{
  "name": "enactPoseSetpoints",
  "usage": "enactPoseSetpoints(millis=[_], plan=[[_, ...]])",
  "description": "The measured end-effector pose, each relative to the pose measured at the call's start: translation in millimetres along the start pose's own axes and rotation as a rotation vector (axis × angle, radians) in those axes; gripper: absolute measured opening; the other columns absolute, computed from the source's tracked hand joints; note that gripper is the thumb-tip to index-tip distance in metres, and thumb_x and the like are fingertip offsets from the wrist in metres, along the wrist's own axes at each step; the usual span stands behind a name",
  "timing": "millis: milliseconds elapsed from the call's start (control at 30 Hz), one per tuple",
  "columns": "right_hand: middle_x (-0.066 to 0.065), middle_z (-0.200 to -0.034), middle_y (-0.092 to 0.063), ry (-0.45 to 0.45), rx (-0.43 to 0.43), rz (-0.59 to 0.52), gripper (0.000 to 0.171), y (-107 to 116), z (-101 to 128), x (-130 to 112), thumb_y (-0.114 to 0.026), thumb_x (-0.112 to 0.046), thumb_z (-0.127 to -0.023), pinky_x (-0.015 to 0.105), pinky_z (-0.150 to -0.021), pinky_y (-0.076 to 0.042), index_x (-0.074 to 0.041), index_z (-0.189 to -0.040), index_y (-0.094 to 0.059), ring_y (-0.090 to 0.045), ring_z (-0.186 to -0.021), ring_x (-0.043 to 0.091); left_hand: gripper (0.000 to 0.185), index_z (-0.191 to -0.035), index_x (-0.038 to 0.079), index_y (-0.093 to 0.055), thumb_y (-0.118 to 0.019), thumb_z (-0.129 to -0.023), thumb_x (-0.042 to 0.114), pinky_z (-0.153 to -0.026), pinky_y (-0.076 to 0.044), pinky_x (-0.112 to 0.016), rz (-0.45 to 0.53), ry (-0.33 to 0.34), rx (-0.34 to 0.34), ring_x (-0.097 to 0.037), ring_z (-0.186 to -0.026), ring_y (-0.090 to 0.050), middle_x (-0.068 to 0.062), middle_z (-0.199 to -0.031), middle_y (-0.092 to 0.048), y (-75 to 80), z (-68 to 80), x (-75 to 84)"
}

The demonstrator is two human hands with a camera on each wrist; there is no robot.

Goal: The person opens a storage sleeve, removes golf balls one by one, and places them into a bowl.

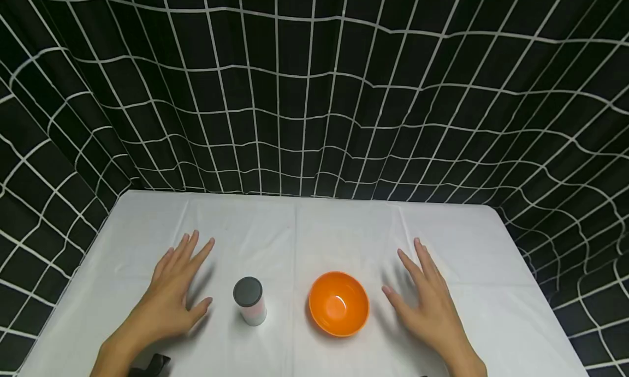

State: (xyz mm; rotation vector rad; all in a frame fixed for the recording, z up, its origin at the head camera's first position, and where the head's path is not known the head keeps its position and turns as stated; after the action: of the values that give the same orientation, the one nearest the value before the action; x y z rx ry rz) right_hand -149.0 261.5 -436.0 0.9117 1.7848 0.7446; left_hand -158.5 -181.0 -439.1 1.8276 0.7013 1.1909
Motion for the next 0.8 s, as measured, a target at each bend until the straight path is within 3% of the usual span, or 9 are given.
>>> enactPoseSetpoints(millis=[67,167,367,600,800], plan=[[0.016,-0.172,-0.034,0.023,0.017,-0.016,0.074,2,-1,-11,-0.087,-0.022,-0.085,0.074,-0.115,-0.034,-0.017,-0.152,-0.057,-0.038,-0.152,0.05,0.108,-0.168,0.028,-0.03,-0.09,-0.079,0.021,-0.135,-0.006,-0.052,0.045,0.003,-0.052,-0.039,-0.165,-0.021,-0.015,-0.177,-0.021,-7.8,-0.6,5.4],[0.017,-0.169,-0.039,0.048,0.025,-0.033,0.073,3,-2,-27,-0.088,-0.02,-0.083,0.072,-0.114,-0.036,-0.018,-0.151,-0.059,-0.044,-0.146,0.051,0.104,-0.164,0.028,-0.038,-0.095,-0.077,0.032,-0.128,-0.022,-0.062,0.093,0.008,-0.113,-0.039,-0.158,-0.036,-0.013,-0.172,-0.037,-19.7,-2.0,12.1],[0.008,-0.168,-0.041,0.06,-0.016,-0.077,0.075,0,-8,-52,-0.086,-0.019,-0.087,0.067,-0.112,-0.044,-0.025,-0.154,-0.055,-0.048,-0.146,0.043,0.086,-0.153,0.028,-0.053,-0.094,-0.079,0.042,-0.115,-0.049,-0.055,0.193,-0.006,-0.171,-0.024,-0.14,-0.06,0.007,-0.15,-0.061,-42.9,-10.0,21.5],[0.003,-0.164,-0.047,0.094,-0.06,-0.133,0.069,-6,-14,-81,-0.085,-0.019,-0.09,0.058,-0.11,-0.053,-0.024,-0.152,-0.057,-0.055,-0.145,0.032,0.059,-0.133,0.035,-0.058,-0.091,-0.084,0.036,-0.11,-0.051,-0.032,0.395,-0.045,-0.27,-0.003,-0.121,-0.063,0.022,-0.123,-0.067,-68.1,-15.0,27.6],[-0.004,-0.161,-0.049,0.076,-0.131,-0.188,0.063,-20,-19,-97,-0.083,-0.024,-0.092,0.051,-0.115,-0.051,-0.029,-0.15,-0.059,-0.057,-0.144,0.024,0.051,-0.128,0.031,-0.059,-0.089,-0.087,0.03,-0.105,-0.047,-0.021,0.627,-0.014,-0.372,-0.005,-0.106,-0.071,0.012,-0.111,-0.071,-84.8,-12.2,26.2]])
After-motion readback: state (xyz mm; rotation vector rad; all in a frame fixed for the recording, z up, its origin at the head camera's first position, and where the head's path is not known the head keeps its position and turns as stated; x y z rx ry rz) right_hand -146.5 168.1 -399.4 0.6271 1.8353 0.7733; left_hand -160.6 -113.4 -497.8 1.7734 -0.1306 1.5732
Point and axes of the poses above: each hand's wrist, its own z-axis away from the middle knuckle, its own y-axis out of the back of the hand, x = y × z, the point moved 10 cm from there along -z, towards the middle knuckle
